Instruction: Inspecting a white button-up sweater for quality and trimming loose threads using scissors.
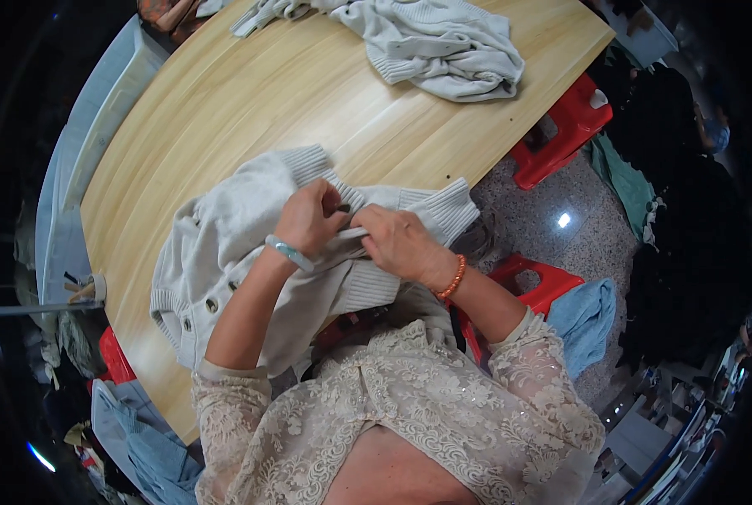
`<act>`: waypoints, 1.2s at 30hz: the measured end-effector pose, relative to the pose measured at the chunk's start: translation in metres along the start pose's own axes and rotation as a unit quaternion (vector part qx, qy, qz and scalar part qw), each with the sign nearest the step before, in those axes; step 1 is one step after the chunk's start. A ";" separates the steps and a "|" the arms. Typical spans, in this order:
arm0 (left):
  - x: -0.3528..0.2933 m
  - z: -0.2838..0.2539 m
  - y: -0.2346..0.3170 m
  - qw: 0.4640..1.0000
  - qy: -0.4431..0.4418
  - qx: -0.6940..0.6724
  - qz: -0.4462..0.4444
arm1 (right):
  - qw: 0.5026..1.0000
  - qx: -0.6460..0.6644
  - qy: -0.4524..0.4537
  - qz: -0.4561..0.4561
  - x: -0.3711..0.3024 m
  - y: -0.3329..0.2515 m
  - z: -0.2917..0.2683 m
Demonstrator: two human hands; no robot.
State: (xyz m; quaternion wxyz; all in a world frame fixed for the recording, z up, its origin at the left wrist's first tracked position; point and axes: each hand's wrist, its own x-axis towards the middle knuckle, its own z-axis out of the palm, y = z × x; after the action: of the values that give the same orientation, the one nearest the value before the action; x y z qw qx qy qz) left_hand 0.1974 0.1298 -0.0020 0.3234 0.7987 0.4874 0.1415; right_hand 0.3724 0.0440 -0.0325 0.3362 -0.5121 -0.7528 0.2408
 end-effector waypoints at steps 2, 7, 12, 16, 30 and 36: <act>0.001 0.002 -0.001 0.999 -0.022 -0.025 -0.042 | 1.000 0.010 0.020 -0.016 0.005 0.000 0.004; 0.004 0.001 -0.012 0.932 -0.080 -0.324 -0.145 | 0.997 0.056 0.027 0.042 0.009 -0.003 0.005; 0.000 -0.002 -0.020 0.907 -0.058 -0.399 -0.125 | 0.996 0.062 0.057 0.036 0.008 -0.007 0.007; -0.010 -0.006 -0.016 0.901 -0.093 -0.404 -0.125 | 0.998 0.017 0.062 -0.009 0.005 -0.005 0.012; -0.034 0.011 -0.028 0.986 0.034 -0.160 0.030 | 0.998 0.051 0.004 -0.035 0.015 0.014 0.003; -0.029 0.009 -0.031 0.975 0.007 -0.222 0.031 | 0.990 0.114 -0.014 -0.081 0.021 0.018 -0.009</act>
State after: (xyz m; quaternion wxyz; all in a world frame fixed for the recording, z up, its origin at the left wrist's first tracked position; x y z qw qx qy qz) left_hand 0.1672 0.1110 -0.0261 0.4846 0.7209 0.4209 0.2614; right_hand 0.3849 0.0701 -0.0334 0.4003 -0.4049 -0.7639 0.3038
